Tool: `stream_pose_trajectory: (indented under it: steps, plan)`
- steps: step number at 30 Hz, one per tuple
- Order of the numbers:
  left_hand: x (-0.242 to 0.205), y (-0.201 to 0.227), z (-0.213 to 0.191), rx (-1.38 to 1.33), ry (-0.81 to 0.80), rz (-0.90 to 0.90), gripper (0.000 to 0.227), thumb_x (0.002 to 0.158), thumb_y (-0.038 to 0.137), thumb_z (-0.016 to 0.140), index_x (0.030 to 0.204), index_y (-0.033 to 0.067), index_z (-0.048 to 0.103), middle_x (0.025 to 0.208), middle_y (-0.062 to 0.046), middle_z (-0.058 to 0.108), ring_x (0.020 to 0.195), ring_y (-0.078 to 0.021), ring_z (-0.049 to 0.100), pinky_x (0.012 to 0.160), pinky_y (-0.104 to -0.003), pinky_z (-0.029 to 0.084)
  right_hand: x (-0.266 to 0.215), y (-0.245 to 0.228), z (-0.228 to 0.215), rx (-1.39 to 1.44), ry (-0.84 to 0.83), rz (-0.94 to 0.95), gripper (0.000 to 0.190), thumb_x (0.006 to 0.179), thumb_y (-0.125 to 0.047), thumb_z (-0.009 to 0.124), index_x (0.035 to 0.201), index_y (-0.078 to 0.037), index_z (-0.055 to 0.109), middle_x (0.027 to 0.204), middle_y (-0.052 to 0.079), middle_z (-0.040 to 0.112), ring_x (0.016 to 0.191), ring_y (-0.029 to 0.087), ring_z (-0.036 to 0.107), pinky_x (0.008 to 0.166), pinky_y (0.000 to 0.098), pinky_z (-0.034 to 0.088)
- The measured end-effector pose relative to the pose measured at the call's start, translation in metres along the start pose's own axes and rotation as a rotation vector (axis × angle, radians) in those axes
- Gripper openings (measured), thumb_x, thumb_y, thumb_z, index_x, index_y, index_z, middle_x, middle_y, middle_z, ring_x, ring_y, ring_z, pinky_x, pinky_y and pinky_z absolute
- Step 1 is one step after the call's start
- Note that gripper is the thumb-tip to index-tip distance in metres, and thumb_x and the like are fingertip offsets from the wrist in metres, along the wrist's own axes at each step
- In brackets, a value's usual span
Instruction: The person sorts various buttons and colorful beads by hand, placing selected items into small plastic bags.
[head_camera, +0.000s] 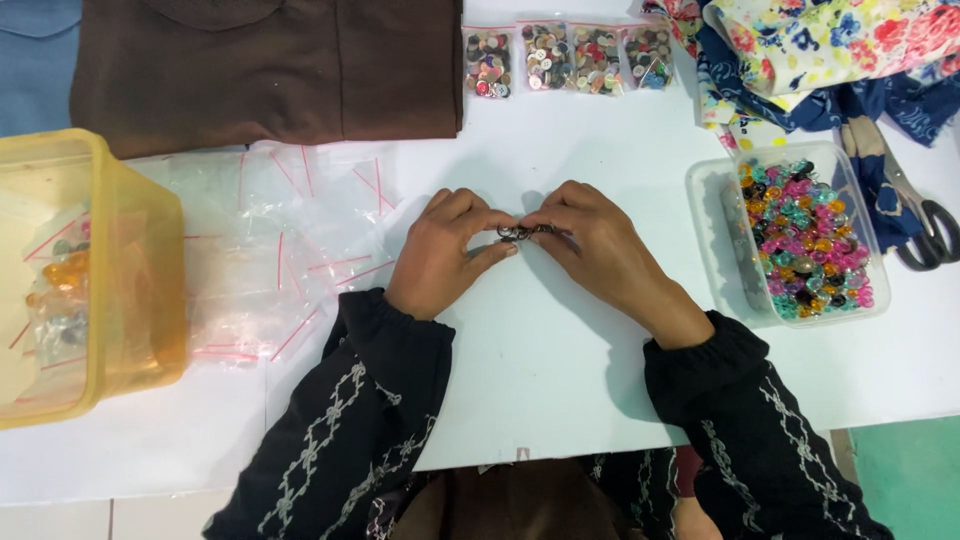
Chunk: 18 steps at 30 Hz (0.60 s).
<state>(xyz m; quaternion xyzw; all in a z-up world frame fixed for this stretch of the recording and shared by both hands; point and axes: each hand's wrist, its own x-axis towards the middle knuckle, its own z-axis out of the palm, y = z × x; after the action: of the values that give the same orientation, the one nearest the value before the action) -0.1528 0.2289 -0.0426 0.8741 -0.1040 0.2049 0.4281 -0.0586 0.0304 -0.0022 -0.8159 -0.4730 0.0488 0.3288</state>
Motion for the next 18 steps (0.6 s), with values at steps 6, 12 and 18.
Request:
stream_pose_trajectory:
  steps: [6, 12, 18]
  plan:
    - [0.000, 0.002, -0.003, -0.008, -0.015, -0.007, 0.025, 0.087, 0.011, 0.084, 0.111, 0.0088, 0.074, 0.086, -0.008, 0.059, 0.086, -0.0236, 0.058, 0.079, -0.038, 0.051, -0.001, 0.003, -0.002, 0.015, 0.030, 0.004, 0.015, 0.091, 0.003, 0.072, 0.105, -0.002, 0.075, 0.093, 0.012, 0.067, 0.087, 0.023, 0.067, 0.074, 0.0305, 0.059]
    - [0.001, 0.001, -0.001, 0.050, 0.018, -0.014, 0.010, 0.096, 0.008, 0.074, 0.106, 0.0083, 0.076, 0.083, -0.007, 0.058, 0.081, -0.0213, 0.057, 0.074, -0.034, 0.051, 0.001, -0.004, -0.008, -0.010, 0.049, 0.020, 0.015, 0.091, 0.003, 0.072, 0.106, 0.002, 0.075, 0.092, 0.014, 0.068, 0.085, 0.024, 0.067, 0.073, 0.0318, 0.058]
    - [0.002, 0.002, -0.001, 0.086, 0.021, 0.013, 0.006, 0.093, 0.006, 0.076, 0.099, 0.0078, 0.077, 0.082, -0.007, 0.057, 0.080, -0.0222, 0.057, 0.072, -0.035, 0.052, 0.001, -0.002, -0.005, -0.052, 0.092, 0.005, 0.009, 0.092, 0.001, 0.074, 0.100, 0.001, 0.076, 0.088, 0.013, 0.066, 0.082, 0.024, 0.066, 0.069, 0.0303, 0.057]
